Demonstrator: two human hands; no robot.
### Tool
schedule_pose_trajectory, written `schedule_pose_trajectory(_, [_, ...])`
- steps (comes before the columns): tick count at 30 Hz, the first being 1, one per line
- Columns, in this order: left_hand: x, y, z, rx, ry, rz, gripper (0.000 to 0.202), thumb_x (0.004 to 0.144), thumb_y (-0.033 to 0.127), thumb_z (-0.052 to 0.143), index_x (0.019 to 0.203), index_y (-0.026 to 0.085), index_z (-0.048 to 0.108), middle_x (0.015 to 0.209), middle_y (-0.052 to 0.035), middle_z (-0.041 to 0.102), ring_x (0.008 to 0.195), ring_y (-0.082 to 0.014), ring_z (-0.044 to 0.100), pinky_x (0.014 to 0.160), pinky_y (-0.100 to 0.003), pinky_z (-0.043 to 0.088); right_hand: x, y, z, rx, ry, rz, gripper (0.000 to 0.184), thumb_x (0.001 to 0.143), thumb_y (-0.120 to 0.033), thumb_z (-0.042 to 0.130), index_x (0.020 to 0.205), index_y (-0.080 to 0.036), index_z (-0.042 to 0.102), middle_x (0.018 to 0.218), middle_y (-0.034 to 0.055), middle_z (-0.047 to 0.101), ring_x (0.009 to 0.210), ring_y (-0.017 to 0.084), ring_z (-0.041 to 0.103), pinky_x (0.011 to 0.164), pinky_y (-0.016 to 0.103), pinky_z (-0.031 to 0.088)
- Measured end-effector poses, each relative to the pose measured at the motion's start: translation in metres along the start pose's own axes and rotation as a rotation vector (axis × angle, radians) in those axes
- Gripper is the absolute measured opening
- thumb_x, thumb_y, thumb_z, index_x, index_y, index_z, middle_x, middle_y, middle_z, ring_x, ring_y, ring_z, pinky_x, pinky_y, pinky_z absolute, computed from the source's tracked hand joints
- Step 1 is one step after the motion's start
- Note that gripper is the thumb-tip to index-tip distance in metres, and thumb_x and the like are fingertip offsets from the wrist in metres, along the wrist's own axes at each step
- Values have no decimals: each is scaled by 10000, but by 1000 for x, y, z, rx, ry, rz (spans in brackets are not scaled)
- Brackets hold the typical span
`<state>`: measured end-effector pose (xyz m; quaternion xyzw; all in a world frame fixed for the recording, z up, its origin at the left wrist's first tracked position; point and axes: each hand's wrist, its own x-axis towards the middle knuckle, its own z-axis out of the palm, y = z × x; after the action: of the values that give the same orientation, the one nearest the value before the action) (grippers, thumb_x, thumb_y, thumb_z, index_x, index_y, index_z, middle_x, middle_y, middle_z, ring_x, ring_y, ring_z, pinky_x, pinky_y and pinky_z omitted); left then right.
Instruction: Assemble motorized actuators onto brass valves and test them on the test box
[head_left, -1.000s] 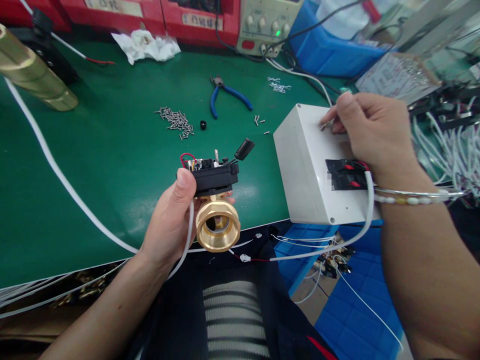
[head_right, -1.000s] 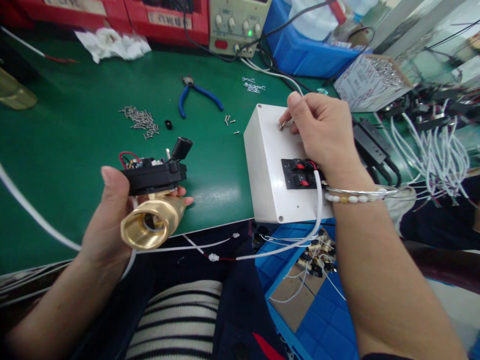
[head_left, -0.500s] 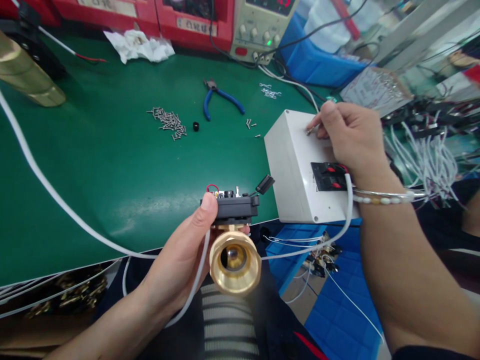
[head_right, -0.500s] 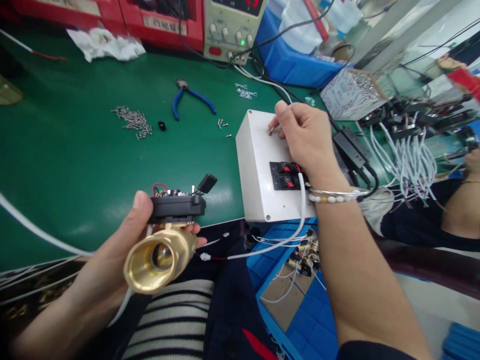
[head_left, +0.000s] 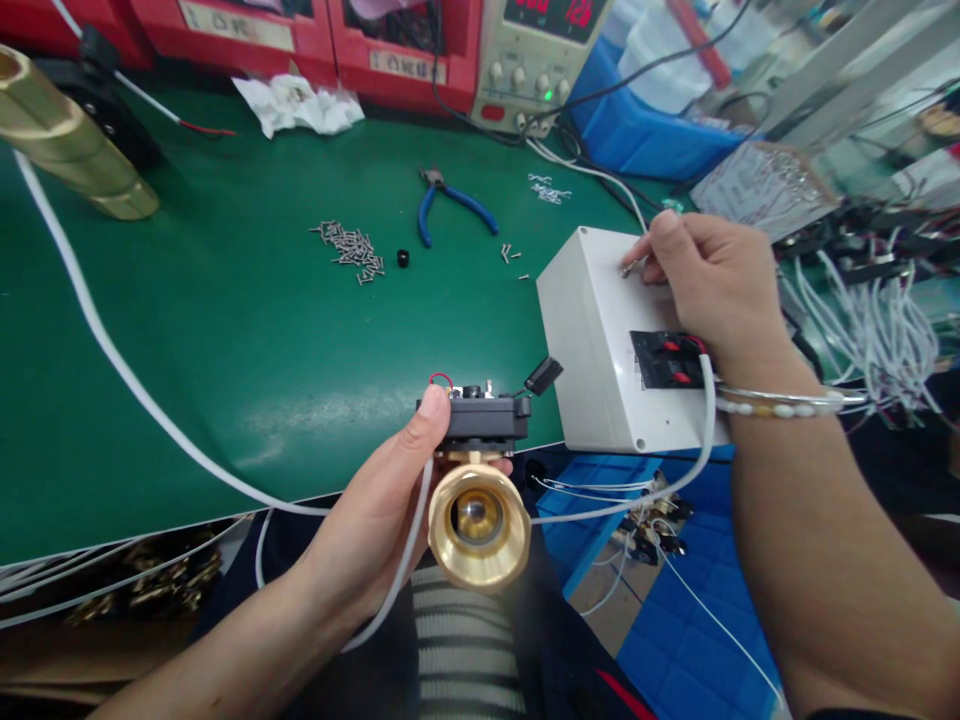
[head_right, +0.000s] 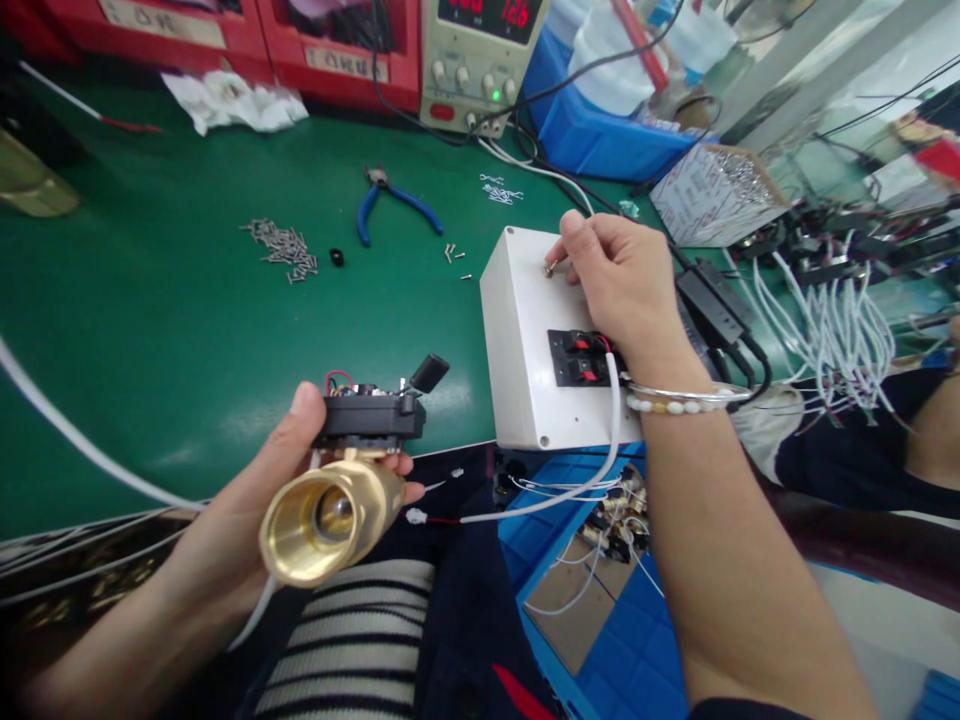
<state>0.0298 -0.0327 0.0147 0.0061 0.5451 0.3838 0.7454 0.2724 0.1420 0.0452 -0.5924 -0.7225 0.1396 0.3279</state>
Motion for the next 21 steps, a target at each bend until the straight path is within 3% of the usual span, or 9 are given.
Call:
schedule_pose_trajectory(8, [-5, 3, 0, -7, -31, 51, 598, 790, 708, 756, 952, 132, 754, 854, -143, 794, 807, -286, 786, 821, -381, 659, 0, -1, 0, 12, -3, 11, 386, 1068, -221, 576, 714, -137, 706, 593, -19, 545, 558, 64, 498, 606, 242, 376])
schedule_pose_trajectory(12, [-7, 1, -1, -2, -47, 24, 618, 824, 725, 704, 899, 114, 759, 870, -163, 795, 793, -289, 788, 747, -332, 655, 0, 2, -1, 13, -3, -6, 392, 1071, -287, 577, 730, -148, 712, 601, -11, 549, 559, 68, 496, 598, 239, 380])
schedule_pose_trajectory(16, [-6, 0, -1, -7, -30, 35, 623, 808, 723, 723, 945, 117, 757, 869, -165, 794, 786, -296, 787, 756, -345, 655, 0, 2, -1, 12, -7, -2, 408, 1068, -342, 586, 730, -147, 706, 602, -6, 546, 565, 75, 498, 613, 246, 395])
schedule_pose_trajectory(21, [-6, 1, 0, -14, -43, 63, 600, 811, 711, 729, 986, 137, 745, 852, -142, 787, 845, -297, 780, 818, -389, 653, 0, -2, 0, 7, -13, 20, 392, 1069, -243, 571, 713, -140, 701, 598, -6, 551, 562, 76, 496, 620, 248, 399])
